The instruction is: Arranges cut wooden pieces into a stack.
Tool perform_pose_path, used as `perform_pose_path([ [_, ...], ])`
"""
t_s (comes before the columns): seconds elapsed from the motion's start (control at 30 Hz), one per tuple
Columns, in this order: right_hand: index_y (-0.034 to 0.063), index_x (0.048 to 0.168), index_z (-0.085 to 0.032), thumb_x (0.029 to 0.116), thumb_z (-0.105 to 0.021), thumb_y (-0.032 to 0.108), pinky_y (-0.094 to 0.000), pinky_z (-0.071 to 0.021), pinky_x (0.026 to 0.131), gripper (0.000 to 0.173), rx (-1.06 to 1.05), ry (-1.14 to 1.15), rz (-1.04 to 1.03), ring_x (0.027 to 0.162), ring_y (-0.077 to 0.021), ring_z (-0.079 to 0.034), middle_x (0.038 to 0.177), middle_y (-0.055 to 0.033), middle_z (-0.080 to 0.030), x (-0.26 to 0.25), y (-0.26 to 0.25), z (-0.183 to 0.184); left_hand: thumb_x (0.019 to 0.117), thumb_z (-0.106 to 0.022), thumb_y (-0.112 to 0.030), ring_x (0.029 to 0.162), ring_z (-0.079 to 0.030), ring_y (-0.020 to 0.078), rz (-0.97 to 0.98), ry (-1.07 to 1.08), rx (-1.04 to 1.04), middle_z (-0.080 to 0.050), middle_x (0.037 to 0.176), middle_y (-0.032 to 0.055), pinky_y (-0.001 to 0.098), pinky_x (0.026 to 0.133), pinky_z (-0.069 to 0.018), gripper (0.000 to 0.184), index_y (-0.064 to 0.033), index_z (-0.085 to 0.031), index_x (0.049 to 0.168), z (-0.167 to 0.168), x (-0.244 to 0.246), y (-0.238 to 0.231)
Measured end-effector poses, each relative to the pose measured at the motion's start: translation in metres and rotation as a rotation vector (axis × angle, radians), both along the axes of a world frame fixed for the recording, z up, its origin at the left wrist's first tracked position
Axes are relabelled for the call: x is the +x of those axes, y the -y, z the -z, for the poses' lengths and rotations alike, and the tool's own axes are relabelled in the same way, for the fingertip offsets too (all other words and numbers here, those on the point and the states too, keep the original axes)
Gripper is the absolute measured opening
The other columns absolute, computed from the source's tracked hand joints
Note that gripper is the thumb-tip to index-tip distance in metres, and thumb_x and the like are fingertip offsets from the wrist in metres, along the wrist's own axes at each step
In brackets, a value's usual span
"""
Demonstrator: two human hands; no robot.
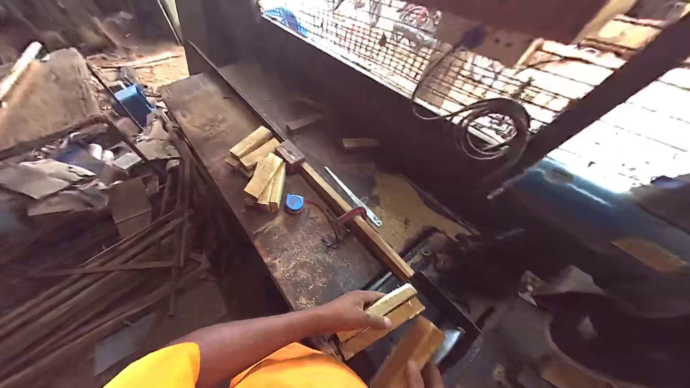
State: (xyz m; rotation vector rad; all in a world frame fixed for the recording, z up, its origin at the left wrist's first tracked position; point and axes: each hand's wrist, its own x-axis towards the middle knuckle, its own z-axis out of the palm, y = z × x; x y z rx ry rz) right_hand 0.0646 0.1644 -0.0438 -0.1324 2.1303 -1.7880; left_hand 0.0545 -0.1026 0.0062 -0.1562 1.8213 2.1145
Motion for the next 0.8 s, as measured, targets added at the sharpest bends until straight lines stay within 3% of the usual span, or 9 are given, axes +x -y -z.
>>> perform_pose_path([
  [0.07, -0.0048, 0.150, -0.038, 0.1087, -0.046, 0.025, -0.0346, -0.0595, 0.096, 0.051, -0.050, 0.046, -0.025, 0.112, -0.0147, -0.067, 0.130, -0.0153, -0.064, -0.017, 0.087, -0.040, 0.0984, -0.068, -0.029, 0.121, -0.065, 0.0209, -0.152, -0.001, 0.010, -0.064, 0.136, 0.0133, 0.0437, 0.107, -0.0527, 0.059, -0.0082, -0.049, 0.150, -0.015, 0.004, 0.033],
  [0.13, -0.0015, 0.153, -0.035, 0.1085, -0.045, 0.039, -0.0378, -0.0588, 0.098, 0.061, -0.121, 0.041, -0.102, 0.117, -0.0179, -0.066, 0.135, -0.0146, -0.061, -0.030, 0.158, -0.049, 0.0982, -0.067, -0.041, 0.124, -0.063, 0.0206, -0.287, 0.036, -0.174, -0.063, 0.138, 0.0123, 0.0438, 0.108, -0.0523, 0.066, -0.0120, -0.045, 0.153, -0.027, 0.005, 0.069],
  [0.2, -0.0006, 0.154, -0.030, 0.0957, -0.059, 0.063, -0.0400, -0.0576, 0.100, 0.091, -0.138, 0.034, -0.173, 0.120, -0.0192, -0.064, 0.138, -0.0144, -0.060, -0.042, 0.227, -0.047, 0.0999, -0.058, -0.053, 0.137, -0.052, 0.0282, -0.330, 0.082, -0.346, -0.050, 0.151, 0.0179, 0.0493, 0.115, -0.0444, 0.082, -0.0099, -0.028, 0.163, -0.035, 0.004, 0.118],
  [0.27, -0.0010, 0.154, -0.028, 0.0789, -0.071, 0.075, -0.0402, -0.0595, 0.097, 0.115, -0.098, 0.050, -0.195, 0.117, -0.0183, -0.066, 0.134, -0.0141, -0.061, -0.052, 0.289, -0.049, 0.1038, -0.049, -0.055, 0.143, -0.047, 0.0296, -0.357, 0.118, -0.323, -0.043, 0.157, 0.0195, 0.0510, 0.118, -0.0402, 0.081, -0.0085, -0.022, 0.164, -0.045, 0.004, 0.172],
  [0.37, 0.0016, 0.153, -0.028, 0.0663, -0.085, 0.067, -0.0399, -0.0609, 0.093, 0.123, -0.040, 0.114, -0.202, 0.113, -0.0186, -0.067, 0.132, -0.0138, -0.062, -0.058, 0.369, -0.055, 0.1068, -0.041, -0.056, 0.146, -0.045, 0.0231, -0.351, 0.154, -0.126, -0.038, 0.163, 0.0156, 0.0462, 0.120, -0.0391, 0.077, -0.0087, -0.022, 0.164, -0.062, 0.010, 0.255],
  [0.5, 0.0021, 0.146, -0.037, 0.0670, -0.088, 0.041, -0.0432, -0.0630, 0.083, 0.102, -0.062, 0.274, -0.159, 0.100, -0.0238, -0.071, 0.118, -0.0155, -0.066, -0.054, 0.439, -0.061, 0.1044, -0.044, -0.060, 0.137, -0.055, 0.0199, -0.205, 0.155, -0.196, -0.049, 0.155, 0.0125, 0.0455, 0.117, -0.0442, 0.079, -0.0120, -0.025, 0.164, -0.060, 0.015, 0.328],
  [0.6, -0.0044, 0.135, -0.051, 0.0775, -0.078, 0.030, -0.0503, -0.0626, 0.082, 0.073, -0.211, 0.404, -0.109, 0.094, -0.0321, -0.072, 0.109, -0.0225, -0.069, -0.061, 0.459, -0.052, 0.1048, -0.053, -0.049, 0.125, -0.063, 0.0190, -0.226, 0.017, -0.575, -0.065, 0.137, 0.0069, 0.0464, 0.109, -0.0505, 0.057, -0.0151, -0.052, 0.150, -0.049, 0.012, 0.371],
  [0.7, -0.0059, 0.130, -0.054, 0.0814, -0.072, 0.028, -0.0489, -0.0615, 0.083, 0.061, -0.266, 0.443, -0.064, 0.093, -0.0311, -0.072, 0.106, -0.0232, -0.070, -0.068, 0.470, -0.053, 0.0955, -0.069, -0.045, 0.139, -0.048, 0.0340, -0.404, -0.054, -1.010, -0.051, 0.150, 0.0138, 0.0537, 0.112, -0.0442, 0.065, -0.0149, -0.051, 0.151, -0.028, 0.001, 0.404],
  [0.8, -0.0018, 0.131, -0.057, 0.0774, -0.076, 0.030, -0.0490, -0.0620, 0.083, 0.065, -0.106, 0.333, -0.076, 0.094, -0.0311, -0.072, 0.107, -0.0210, -0.071, -0.082, 0.479, -0.055, 0.0845, -0.079, -0.054, 0.139, -0.045, 0.0404, -0.370, 0.109, -1.126, -0.044, 0.154, 0.0191, 0.0555, 0.108, -0.0454, 0.089, -0.0174, -0.042, 0.157, -0.016, -0.020, 0.419],
])
